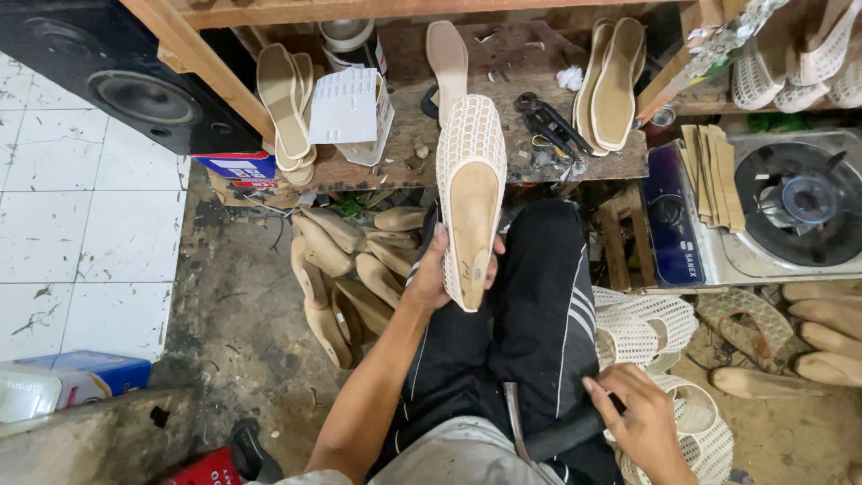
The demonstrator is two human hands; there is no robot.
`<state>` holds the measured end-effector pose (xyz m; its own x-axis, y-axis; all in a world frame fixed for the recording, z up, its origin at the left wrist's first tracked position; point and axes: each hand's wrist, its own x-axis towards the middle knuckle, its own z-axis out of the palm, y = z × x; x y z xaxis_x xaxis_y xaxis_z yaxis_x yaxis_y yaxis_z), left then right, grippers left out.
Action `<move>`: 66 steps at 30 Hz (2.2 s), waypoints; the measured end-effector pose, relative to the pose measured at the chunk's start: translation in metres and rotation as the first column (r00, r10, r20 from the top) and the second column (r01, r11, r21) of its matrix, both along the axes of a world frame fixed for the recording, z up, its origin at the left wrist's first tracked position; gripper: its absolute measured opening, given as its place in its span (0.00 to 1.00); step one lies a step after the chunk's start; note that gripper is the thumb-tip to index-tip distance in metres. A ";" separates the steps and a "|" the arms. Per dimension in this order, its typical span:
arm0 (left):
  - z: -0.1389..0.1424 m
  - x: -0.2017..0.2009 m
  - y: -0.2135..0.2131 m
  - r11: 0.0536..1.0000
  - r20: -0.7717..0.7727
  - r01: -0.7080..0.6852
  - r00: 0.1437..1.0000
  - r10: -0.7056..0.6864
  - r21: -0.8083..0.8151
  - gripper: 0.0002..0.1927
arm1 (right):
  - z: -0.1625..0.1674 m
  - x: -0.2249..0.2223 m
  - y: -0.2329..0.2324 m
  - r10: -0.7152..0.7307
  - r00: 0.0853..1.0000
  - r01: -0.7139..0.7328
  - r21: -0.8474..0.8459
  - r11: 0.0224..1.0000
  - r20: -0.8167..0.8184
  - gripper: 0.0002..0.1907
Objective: The person holds a woven shoe upper fitted with an insole on their lap and repeatedly hammers the sole edge and upper with a cobbler's hammer, repositioning the shoe to work around it. They also use pliers to grip the shoe edge at points, then place the finished shoe on a shelf with other completed shoes.
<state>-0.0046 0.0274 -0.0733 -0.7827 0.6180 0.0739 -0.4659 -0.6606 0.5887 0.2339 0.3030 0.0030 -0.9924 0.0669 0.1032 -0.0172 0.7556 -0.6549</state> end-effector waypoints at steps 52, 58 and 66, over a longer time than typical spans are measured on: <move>0.142 0.027 0.011 0.859 -0.220 -0.416 0.906 0.362 -0.298 0.30 | -0.020 -0.078 -0.093 0.212 0.972 0.171 -0.916 -0.363 0.098 0.36; 0.123 0.056 0.033 0.897 -0.135 -0.243 0.969 0.206 -0.370 0.30 | 0.022 -0.094 -0.090 -0.169 0.981 0.095 -0.995 -0.012 0.096 0.34; 0.088 0.059 0.071 0.936 0.020 -0.143 0.987 0.157 -0.322 0.24 | 0.051 -0.075 -0.094 -0.181 0.973 0.067 -0.570 0.819 -0.146 0.40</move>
